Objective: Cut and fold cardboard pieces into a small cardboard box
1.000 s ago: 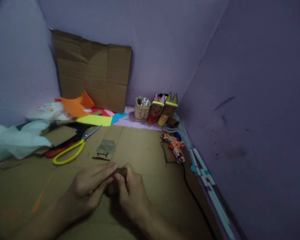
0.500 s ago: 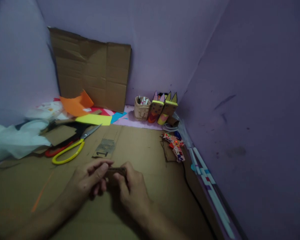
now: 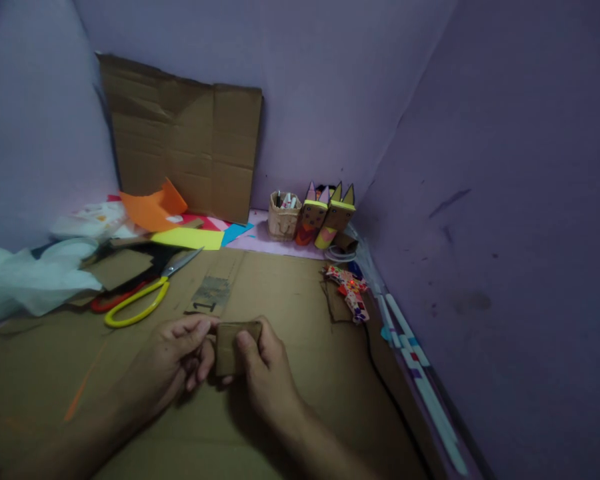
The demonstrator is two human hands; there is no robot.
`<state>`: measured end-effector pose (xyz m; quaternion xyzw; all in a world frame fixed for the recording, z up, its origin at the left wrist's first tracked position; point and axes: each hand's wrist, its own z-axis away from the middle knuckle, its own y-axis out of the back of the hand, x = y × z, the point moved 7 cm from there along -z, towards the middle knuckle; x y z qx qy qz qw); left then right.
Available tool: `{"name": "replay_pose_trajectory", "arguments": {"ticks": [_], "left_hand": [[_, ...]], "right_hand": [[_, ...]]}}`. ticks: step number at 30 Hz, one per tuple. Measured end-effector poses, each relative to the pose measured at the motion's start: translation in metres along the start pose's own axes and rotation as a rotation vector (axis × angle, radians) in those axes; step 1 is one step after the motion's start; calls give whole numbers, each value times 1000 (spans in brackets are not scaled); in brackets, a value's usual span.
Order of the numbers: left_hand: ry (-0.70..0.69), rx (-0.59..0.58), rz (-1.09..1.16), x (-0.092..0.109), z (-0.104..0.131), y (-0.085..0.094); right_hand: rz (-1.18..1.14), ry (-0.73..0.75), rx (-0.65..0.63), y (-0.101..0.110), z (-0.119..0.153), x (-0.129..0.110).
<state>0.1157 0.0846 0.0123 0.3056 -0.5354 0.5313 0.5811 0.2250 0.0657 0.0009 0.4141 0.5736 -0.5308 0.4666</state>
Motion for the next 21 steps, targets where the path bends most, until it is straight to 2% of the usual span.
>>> {"name": "replay_pose_trajectory", "arguments": {"ticks": [7, 11, 15, 18, 21], "left_hand": [[-40, 63, -187, -2, -2, 5], [-26, 84, -113, -6, -3, 7], [3, 76, -38, -8, -2, 9], [-39, 17, -207, -3, 2, 4], [-170, -6, -525, 8, 8, -1]], "right_hand": [[36, -30, -44, 0, 1, -2], [103, 68, 50, 8, 1, -13], [128, 117, 51, 10, 1, -20], [203, 113, 36, 12, 2, -20], [350, 153, -41, 8, 5, -22]]}}
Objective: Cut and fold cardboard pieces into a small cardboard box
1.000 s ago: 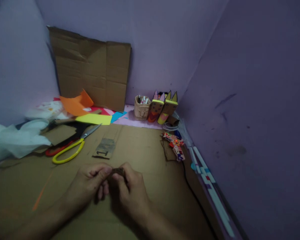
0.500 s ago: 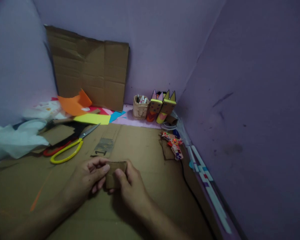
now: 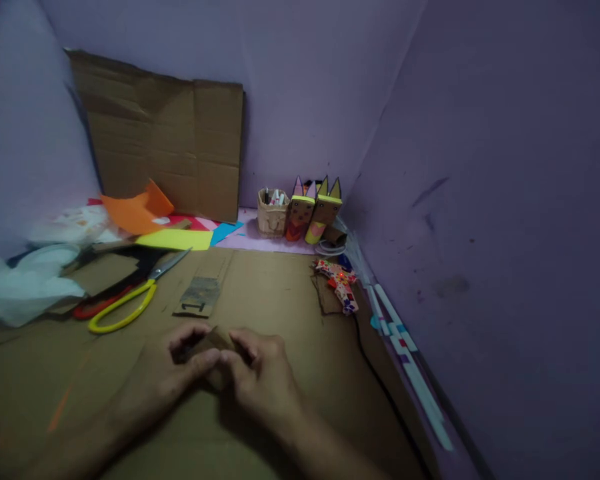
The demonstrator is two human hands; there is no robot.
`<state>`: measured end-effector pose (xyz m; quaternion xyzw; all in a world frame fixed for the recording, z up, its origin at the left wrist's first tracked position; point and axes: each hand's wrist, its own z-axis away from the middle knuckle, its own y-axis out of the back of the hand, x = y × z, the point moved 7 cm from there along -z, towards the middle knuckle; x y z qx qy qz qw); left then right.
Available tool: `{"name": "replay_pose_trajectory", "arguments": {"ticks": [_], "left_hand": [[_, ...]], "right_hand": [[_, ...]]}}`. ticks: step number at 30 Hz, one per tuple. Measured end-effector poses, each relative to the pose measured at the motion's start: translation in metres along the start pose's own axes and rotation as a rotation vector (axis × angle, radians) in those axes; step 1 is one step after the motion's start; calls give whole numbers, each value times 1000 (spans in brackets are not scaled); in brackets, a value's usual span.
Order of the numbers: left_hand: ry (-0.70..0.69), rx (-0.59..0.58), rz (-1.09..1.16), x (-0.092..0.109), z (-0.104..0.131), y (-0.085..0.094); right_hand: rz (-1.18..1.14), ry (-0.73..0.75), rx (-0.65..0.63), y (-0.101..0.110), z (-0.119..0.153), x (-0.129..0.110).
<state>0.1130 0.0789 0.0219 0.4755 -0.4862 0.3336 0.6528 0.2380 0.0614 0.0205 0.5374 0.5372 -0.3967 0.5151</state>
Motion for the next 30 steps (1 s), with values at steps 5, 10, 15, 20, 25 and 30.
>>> {"name": "replay_pose_trajectory", "arguments": {"ticks": [5, 10, 15, 20, 25, 30], "left_hand": [[-74, -57, -211, 3, 2, -4], [-282, 31, -290, 10, 7, -5], [-353, 140, -246, 18, 14, -2], [-211, 213, -148, 13, 8, 7], [-320, 118, -167, 17, 7, 0], [-500, 162, -232, 33, 17, 2]], "right_hand": [[173, 146, -133, -6, 7, -15], [253, 186, -179, -9, 12, -22], [209, 137, -128, -11, 10, -18], [-27, -85, 25, -2, 0, -1], [186, 65, 27, 3, 4, -13], [234, 158, -1, -3, 12, -26]]}}
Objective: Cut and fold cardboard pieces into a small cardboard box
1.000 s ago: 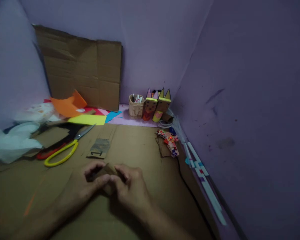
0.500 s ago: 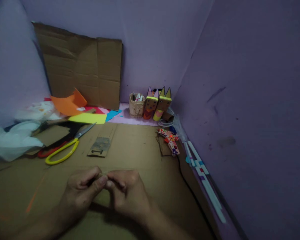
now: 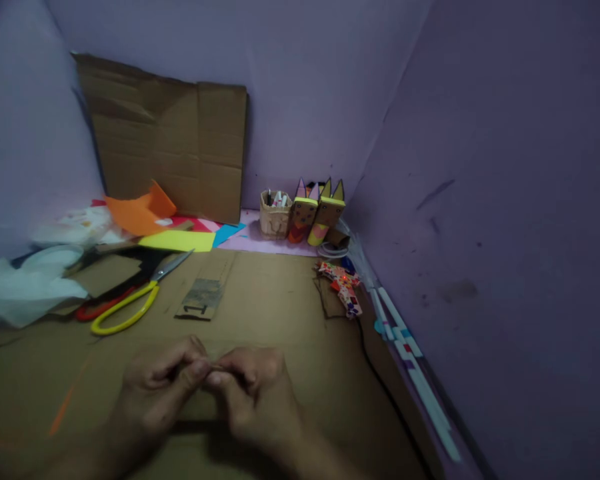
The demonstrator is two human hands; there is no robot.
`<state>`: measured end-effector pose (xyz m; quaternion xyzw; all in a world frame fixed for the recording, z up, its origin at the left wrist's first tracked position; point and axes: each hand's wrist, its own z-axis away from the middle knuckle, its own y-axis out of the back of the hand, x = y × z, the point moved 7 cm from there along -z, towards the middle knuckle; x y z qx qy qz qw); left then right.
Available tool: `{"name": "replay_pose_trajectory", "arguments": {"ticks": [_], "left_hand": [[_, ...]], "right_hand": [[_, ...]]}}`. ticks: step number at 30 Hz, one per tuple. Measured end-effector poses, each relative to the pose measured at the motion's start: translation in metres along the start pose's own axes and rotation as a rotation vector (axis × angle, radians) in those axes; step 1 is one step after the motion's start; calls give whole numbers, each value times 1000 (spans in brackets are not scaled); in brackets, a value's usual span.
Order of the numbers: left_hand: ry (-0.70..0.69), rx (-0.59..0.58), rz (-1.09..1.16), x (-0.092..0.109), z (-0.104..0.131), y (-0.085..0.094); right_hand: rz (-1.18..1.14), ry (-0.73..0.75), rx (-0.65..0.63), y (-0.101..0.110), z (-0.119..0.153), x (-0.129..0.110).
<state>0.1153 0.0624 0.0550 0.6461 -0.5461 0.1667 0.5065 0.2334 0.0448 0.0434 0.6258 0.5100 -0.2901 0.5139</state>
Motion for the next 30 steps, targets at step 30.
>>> {"name": "replay_pose_trajectory", "arguments": {"ticks": [30], "left_hand": [[717, -194, 861, -42, 2, -38]], "right_hand": [[-244, -197, 39, 15, -10, 29]]}}
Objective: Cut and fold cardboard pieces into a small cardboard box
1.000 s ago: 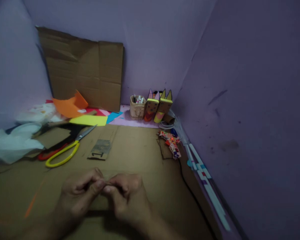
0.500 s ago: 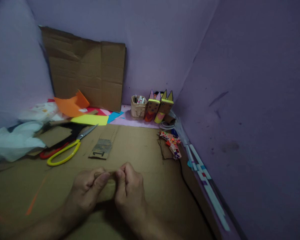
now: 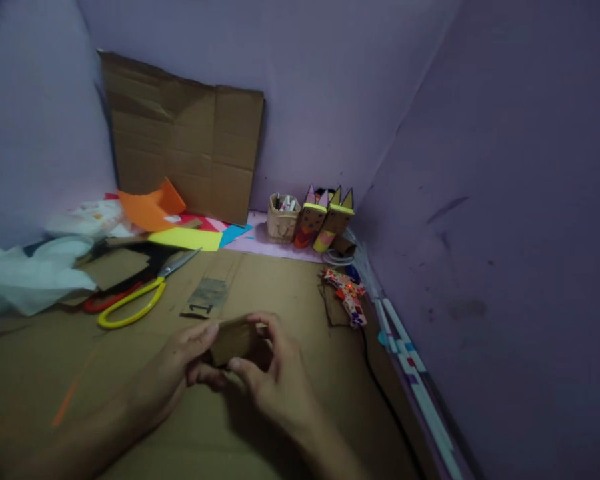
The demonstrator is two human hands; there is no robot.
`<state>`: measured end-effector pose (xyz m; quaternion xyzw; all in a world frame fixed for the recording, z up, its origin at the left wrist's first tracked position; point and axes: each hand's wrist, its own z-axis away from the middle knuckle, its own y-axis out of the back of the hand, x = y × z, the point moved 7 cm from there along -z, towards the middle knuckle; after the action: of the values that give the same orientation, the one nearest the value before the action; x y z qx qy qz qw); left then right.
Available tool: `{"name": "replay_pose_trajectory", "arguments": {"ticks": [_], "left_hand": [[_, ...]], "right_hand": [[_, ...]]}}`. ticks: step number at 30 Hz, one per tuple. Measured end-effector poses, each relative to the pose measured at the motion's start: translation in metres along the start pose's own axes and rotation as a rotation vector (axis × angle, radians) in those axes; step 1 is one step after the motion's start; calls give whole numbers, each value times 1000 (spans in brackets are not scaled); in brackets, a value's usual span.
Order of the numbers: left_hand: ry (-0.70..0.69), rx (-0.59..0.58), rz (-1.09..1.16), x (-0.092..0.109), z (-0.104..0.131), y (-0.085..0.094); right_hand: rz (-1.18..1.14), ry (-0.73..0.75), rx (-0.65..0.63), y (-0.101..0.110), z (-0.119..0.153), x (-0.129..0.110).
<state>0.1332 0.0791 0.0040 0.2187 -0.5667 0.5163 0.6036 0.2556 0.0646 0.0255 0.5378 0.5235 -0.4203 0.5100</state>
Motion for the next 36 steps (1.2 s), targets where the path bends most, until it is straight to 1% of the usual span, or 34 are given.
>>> {"name": "replay_pose_trajectory", "arguments": {"ticks": [2, 4, 5, 7, 9, 12, 14, 17, 18, 20, 23, 25, 27, 29, 31, 34, 36], "left_hand": [[-7, -67, 149, 3, 2, -5], [8, -89, 232, 5, 3, -7], [16, -80, 243, 5, 4, -6], [16, -26, 216, 5, 4, 0], [-30, 29, 173, 9, 4, 8], [-173, 44, 40, 24, 7, 16], [-285, 18, -158, 36, 10, 17], [-420, -20, -466, 51, 16, 11], [-448, -21, -525, 55, 18, 9], [-465, 11, -557, 59, 18, 8], [-441, 98, -482, 58, 16, 12], [-386, 167, -393, 53, 13, 18], [-315, 196, -290, 46, 10, 23], [-259, 182, -206, 40, 7, 25], [-249, 155, -162, 38, 5, 25], [-289, 81, -145, 39, 6, 18], [-303, 11, -139, 39, 8, 12]], "right_hand": [[-119, -24, 7, -3, 0, 1], [-208, -68, 24, -3, -1, 3], [-226, -84, 20, -3, -2, 2], [-223, -104, -18, -3, -2, 0], [-208, -117, -60, -2, -3, -2], [-201, -124, -65, 4, -4, -5], [-216, -129, -85, 5, -4, -6], [-241, -146, -204, -2, -4, -9], [-246, -142, -241, -4, -3, -10], [-249, -121, -268, -5, -2, -11], [-243, -105, -217, 2, 0, -5], [-259, -127, -187, 5, 2, 2], [-291, -140, -188, 5, 3, 6], [-296, -147, -192, 3, 2, 6], [-240, -166, -153, 2, 0, 5], [-140, -211, -16, 4, -3, 8], [-153, -228, 72, 5, -3, 14]]}}
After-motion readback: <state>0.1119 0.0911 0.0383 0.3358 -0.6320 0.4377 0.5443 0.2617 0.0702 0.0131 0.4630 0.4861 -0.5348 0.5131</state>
